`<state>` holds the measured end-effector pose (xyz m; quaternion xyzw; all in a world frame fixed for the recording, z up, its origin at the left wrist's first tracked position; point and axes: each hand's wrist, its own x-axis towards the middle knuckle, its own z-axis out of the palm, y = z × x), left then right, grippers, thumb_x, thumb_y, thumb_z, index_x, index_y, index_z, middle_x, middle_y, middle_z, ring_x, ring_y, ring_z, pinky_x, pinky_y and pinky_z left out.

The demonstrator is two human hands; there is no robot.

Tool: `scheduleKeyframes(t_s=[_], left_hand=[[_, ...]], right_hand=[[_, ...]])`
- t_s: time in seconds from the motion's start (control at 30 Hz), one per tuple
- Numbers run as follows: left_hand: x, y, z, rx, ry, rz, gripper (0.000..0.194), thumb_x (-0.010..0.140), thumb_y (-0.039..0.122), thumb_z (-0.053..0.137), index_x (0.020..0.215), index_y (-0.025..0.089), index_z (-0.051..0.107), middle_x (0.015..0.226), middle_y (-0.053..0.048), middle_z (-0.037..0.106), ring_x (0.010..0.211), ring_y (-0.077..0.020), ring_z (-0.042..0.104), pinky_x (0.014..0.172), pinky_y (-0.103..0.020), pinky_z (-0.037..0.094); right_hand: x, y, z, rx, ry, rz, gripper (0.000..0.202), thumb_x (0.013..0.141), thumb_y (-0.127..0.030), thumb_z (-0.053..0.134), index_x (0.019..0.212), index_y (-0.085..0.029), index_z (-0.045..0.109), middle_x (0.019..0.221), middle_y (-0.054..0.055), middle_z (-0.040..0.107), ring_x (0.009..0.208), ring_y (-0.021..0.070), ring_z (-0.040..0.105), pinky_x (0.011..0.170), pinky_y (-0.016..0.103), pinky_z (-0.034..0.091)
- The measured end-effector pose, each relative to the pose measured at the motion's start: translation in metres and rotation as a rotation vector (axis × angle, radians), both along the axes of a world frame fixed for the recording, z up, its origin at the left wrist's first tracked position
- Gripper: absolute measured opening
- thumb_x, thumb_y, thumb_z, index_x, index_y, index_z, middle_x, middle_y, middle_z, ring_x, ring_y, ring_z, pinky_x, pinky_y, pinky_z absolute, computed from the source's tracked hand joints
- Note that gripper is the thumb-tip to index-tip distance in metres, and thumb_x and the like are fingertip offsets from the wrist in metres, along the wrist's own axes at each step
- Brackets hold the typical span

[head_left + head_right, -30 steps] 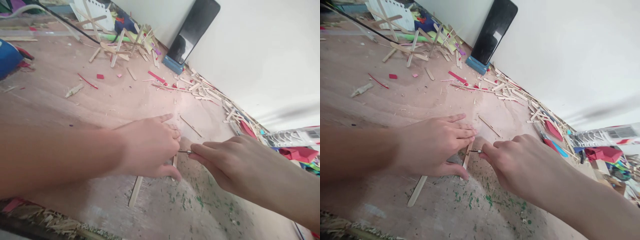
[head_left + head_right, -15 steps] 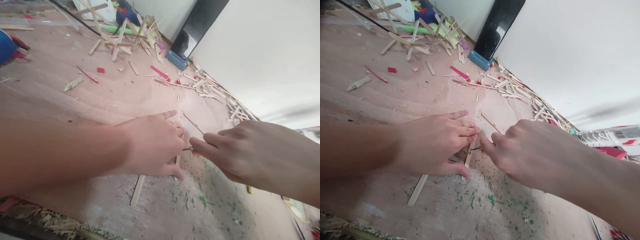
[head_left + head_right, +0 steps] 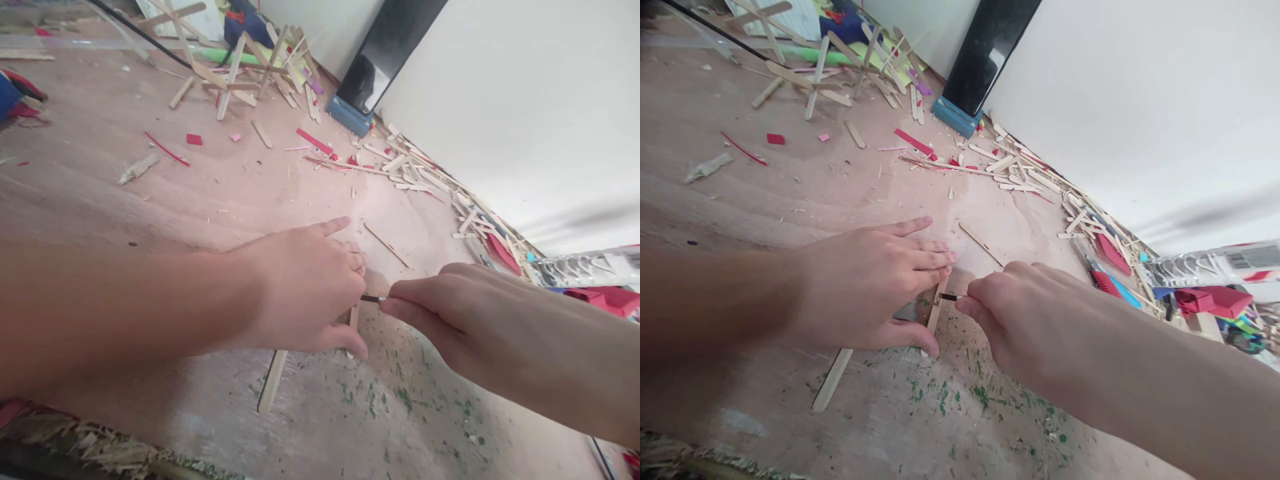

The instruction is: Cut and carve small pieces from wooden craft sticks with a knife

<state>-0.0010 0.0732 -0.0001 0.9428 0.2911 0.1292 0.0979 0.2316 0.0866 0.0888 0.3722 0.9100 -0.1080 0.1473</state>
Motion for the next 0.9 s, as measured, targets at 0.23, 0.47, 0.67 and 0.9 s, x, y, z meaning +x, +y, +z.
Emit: scheduleKeyframes(t_s=[0.23, 0.47, 0.67, 0.9], left_hand=[[-0.001, -0.001, -0.003, 0.046, -0.039, 0.0, 0.066, 0.108, 0.077, 0.066, 0.12, 0.017, 0.089, 0.139, -0.014, 0.085, 0.137, -0.0308, 0.078, 0.143, -0.05, 0.035], [-0.001, -0.002, -0.017, 0.116, -0.035, 0.006, 0.077, 0.109, 0.081, 0.059, 0.132, 0.012, 0.085, 0.147, -0.017, 0.08, 0.14, -0.0309, 0.077, 0.143, -0.05, 0.035], [-0.004, -0.004, -0.031, 0.172, -0.16, 0.016, 0.077, 0.11, 0.079, 0.061, 0.134, 0.009, 0.084, 0.149, -0.02, 0.078, 0.143, -0.0299, 0.076, 0.144, -0.047, 0.035], [-0.01, -0.007, -0.03, 0.179, -0.229, 0.003, 0.077, 0.11, 0.073, 0.068, 0.14, 0.003, 0.079, 0.151, -0.02, 0.077, 0.145, -0.0306, 0.075, 0.144, -0.049, 0.037]], right_hand=[[0.005, 0.005, -0.006, -0.29, 0.015, -0.22, 0.065, 0.117, -0.069, 0.043, 0.079, -0.025, 0.072, 0.06, 0.0, 0.061, 0.048, 0.0163, 0.052, 0.047, 0.031, 0.04], [0.01, 0.016, -0.018, -0.516, 0.091, -0.319, 0.065, 0.114, -0.075, 0.046, 0.081, -0.026, 0.073, 0.07, 0.0, 0.065, 0.06, 0.0172, 0.061, 0.055, 0.03, 0.051], [0.008, 0.016, -0.011, -0.617, 0.125, -0.338, 0.058, 0.117, -0.066, 0.046, 0.082, -0.027, 0.071, 0.072, 0.0, 0.065, 0.063, 0.0174, 0.062, 0.058, 0.03, 0.053], [0.017, 0.004, -0.007, -0.414, 0.136, -0.349, 0.044, 0.112, -0.061, 0.059, 0.087, -0.026, 0.067, 0.066, -0.003, 0.057, 0.057, 0.0151, 0.05, 0.051, 0.029, 0.04]])
